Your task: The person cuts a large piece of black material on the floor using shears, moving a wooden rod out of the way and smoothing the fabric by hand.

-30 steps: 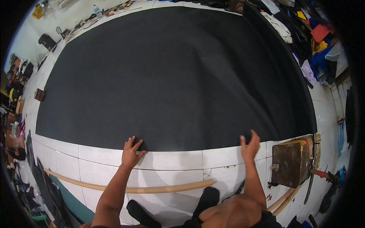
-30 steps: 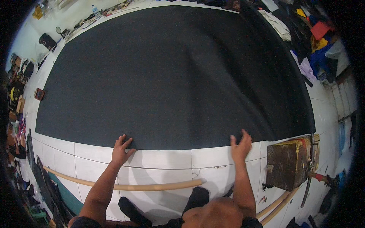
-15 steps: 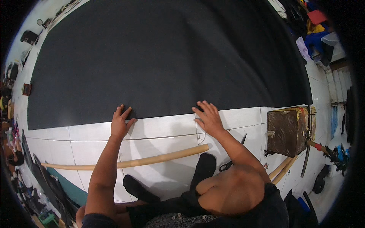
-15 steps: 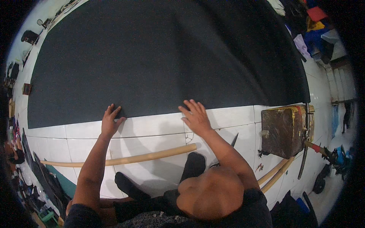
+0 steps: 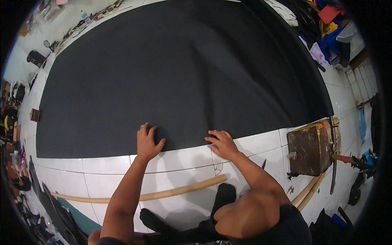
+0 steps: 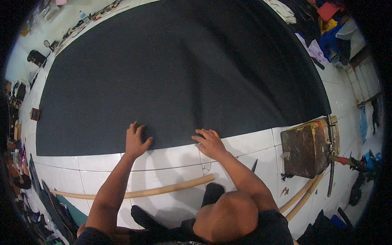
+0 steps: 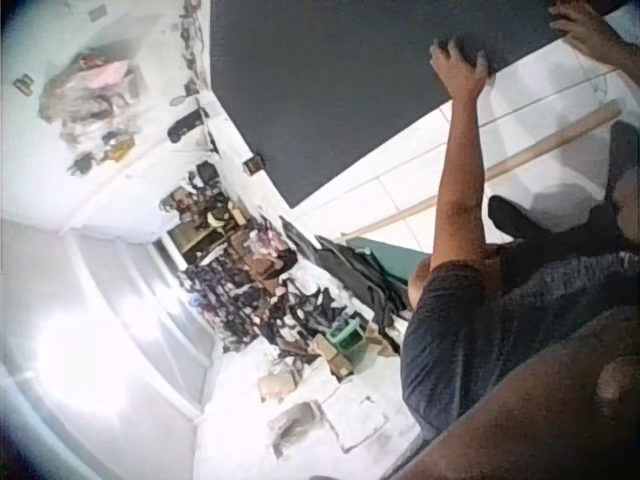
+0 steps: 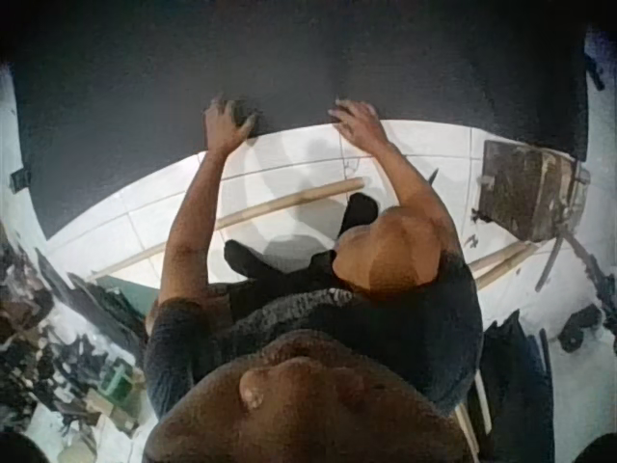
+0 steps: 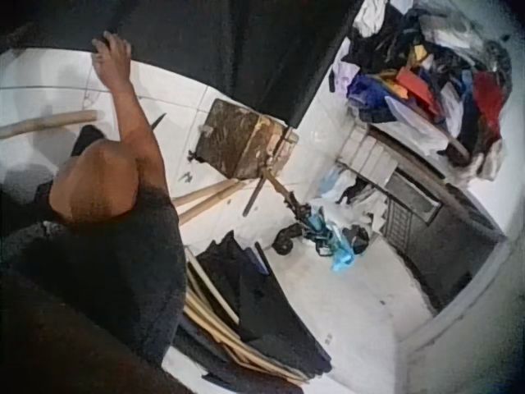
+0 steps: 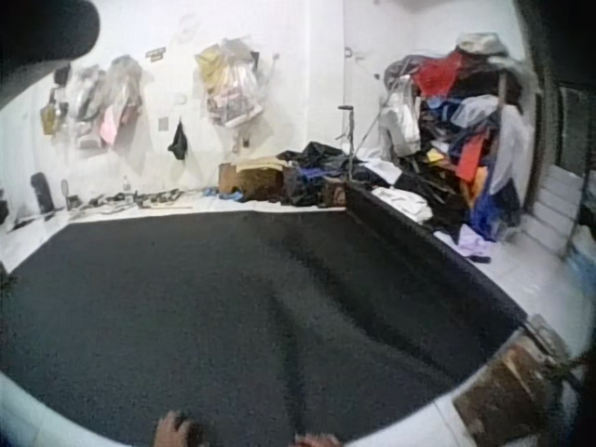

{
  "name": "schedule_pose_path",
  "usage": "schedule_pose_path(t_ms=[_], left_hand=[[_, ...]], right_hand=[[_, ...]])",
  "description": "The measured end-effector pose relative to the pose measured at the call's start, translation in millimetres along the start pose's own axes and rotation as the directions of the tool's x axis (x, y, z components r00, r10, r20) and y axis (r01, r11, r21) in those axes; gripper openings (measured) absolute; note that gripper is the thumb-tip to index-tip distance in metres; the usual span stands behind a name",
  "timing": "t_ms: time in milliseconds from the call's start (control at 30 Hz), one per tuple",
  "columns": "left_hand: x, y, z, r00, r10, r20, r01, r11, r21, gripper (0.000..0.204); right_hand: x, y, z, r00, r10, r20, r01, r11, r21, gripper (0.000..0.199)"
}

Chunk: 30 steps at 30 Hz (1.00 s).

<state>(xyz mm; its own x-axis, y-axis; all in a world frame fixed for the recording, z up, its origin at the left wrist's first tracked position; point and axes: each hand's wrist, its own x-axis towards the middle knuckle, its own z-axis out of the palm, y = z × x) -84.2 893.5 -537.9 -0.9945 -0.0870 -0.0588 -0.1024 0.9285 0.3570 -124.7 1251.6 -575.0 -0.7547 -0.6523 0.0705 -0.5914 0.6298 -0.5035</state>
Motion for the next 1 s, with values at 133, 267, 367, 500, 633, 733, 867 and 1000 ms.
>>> schedule_pose_path(t_ms=[133, 267, 367, 500, 633, 733, 867, 1000], left_hand=[[77, 47, 6, 0.999, 0.025, 0.044, -0.024, 0.999, -0.029, 0.065], [166, 77, 22, 0.999, 0.042, 0.015, -0.042, 0.999, 0.019, 0.066], [235, 107, 38, 0.999, 0.024, -0.033, -0.023, 0.999, 0.028, 0.070], [302, 122, 72, 0.983, -0.060, -0.171, 0.078, 0.992, 0.103, 0.073], [319, 128, 103, 0.964, -0.082, -0.252, 0.105, 0.991, 0.079, 0.072], [320, 136, 97, 0.964, -0.072, -0.258, 0.093, 0.993, 0.073, 0.072], [326, 134, 81, 0.972, -0.133, -0.194, 0.144, 0.989, 0.045, 0.073], [332, 135, 67, 0.979, -0.193, -0.072, 0.194, 0.981, 0.011, 0.075]], right_hand=[[1, 5, -7, 0.999, -0.028, 0.044, 0.028, 0.999, -0.019, 0.040], [6, 8, -6, 0.995, -0.025, 0.097, 0.030, 0.999, -0.045, 0.042], [5, 19, 1, 0.994, -0.042, 0.100, 0.043, 0.999, -0.014, 0.043], [11, 22, 2, 0.993, -0.010, 0.119, 0.002, 0.997, 0.071, 0.043], [17, 27, -3, 0.993, 0.049, 0.107, -0.070, 0.976, 0.205, 0.041], [38, 47, -22, 0.998, 0.060, 0.012, -0.060, 0.943, 0.327, 0.033], [141, 134, -95, 0.912, 0.301, -0.278, -0.230, 0.937, 0.262, 0.015], [293, 277, -191, 0.626, 0.533, -0.569, -0.509, 0.832, 0.220, 0.039]])
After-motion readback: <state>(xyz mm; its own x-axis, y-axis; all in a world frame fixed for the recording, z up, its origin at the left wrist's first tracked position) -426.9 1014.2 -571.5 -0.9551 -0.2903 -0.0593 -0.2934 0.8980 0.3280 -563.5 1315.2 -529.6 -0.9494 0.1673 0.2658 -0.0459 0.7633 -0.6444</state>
